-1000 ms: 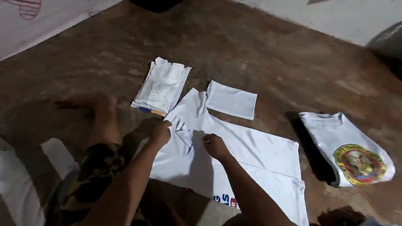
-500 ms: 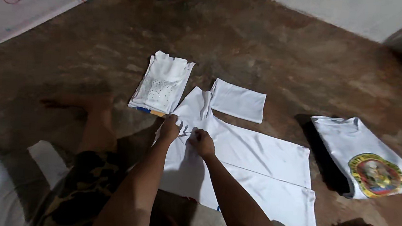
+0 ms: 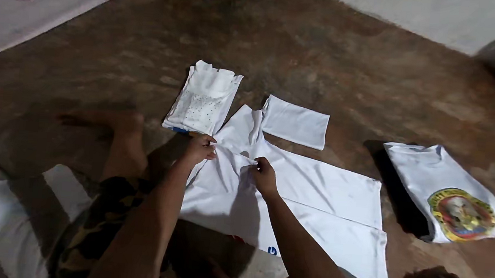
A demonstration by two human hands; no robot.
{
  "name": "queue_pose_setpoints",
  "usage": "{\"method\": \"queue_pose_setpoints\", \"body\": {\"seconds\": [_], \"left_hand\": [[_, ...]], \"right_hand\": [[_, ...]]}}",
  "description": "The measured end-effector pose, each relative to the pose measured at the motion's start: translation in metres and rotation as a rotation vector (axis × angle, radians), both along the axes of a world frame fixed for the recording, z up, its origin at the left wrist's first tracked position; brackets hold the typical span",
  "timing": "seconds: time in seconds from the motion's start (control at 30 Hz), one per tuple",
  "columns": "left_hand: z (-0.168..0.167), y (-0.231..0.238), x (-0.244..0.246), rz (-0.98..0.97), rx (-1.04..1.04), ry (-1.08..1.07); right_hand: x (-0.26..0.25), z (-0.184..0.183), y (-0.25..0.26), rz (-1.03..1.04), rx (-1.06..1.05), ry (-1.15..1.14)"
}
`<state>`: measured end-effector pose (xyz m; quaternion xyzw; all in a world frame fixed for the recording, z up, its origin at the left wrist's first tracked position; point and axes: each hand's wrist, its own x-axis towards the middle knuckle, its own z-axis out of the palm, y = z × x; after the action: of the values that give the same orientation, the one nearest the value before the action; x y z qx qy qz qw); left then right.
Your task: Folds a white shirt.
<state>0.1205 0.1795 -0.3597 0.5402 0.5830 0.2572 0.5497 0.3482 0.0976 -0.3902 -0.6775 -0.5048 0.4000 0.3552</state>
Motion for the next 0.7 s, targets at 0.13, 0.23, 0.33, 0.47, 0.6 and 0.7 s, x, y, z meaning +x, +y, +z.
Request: {"method": "queue_pose_setpoints", "body": {"seconds": [0.13,0.23,0.33,0.47,0.6,0.7], "left_hand": [[0.022,-0.021,-0.030,-0.165,0.068,-0.043],[0.039,-0.044,-0.059,-0.349,0.161,0.109],[0.042,-0.076,-0.079,-0.517,0.131,0.276],[0.033,-0.110,-0.079,-0.640,-0.029,0.482],[0.027,-0.116,-0.072,-0.790,-0.099,0.636],[0.029,-0.121,-0.060,-0.765,-0.058,0.743]], "right_hand": [[-0.005,0.022,-0.025,0.080,0.144,-0.127],[-0.010,0.029,-0.062,0.191,0.305,-0.163],[-0.017,0.016,-0.098,0.338,0.408,-0.179],[-0.026,-0.008,-0.130,0.445,0.282,-0.260],[-0.032,-0.008,-0.142,0.432,0.100,-0.389],[-0.038,-0.006,-0.147,0.339,0.166,-0.482]]}}
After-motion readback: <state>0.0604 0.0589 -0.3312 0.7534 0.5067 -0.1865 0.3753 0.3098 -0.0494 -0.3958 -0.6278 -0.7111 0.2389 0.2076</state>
